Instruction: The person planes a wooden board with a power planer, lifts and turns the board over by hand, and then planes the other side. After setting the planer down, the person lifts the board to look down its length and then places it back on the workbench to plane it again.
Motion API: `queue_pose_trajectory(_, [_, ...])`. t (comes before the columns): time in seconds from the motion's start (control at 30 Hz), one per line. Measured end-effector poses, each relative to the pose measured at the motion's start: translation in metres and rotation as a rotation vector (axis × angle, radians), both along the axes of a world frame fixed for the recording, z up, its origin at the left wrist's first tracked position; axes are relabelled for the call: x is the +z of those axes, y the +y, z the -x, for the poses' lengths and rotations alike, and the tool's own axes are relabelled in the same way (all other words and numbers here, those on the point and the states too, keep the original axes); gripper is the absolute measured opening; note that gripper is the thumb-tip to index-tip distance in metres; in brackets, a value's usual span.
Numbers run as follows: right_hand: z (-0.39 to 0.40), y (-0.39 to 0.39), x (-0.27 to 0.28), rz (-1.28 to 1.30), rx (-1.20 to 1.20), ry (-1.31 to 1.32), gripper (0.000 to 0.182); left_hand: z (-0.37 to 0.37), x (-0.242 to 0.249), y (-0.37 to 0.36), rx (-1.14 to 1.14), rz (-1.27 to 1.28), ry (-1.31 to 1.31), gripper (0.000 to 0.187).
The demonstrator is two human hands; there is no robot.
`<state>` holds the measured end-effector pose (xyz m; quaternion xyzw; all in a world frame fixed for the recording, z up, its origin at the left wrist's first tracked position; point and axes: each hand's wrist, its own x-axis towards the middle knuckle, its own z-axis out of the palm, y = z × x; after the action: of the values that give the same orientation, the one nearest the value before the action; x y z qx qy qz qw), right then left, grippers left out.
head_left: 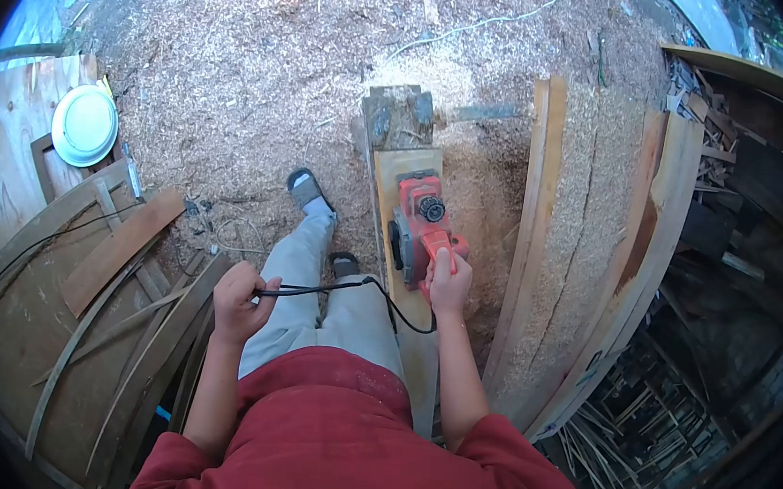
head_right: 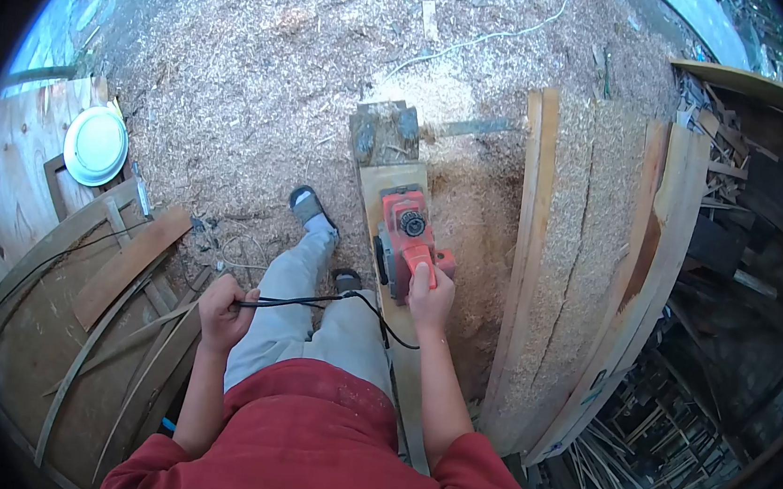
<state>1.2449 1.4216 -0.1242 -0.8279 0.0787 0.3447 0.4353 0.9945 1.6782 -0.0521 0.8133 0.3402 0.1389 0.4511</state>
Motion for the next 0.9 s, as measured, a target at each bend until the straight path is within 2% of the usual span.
queue_pose_trajectory(0.77, [-0.08,0.119,0.004,-0.069,0.015,-0.022,0.044,-0.007,0.01,0.049,0.068,0.031,0.037,0.031])
queue_pose_trajectory(0.9, [-0.117,0.174,0.003,-0.239,0.01,-0.057,0.044,-0.013,0.019,0.049,0.059,0.012,0.01,0.03])
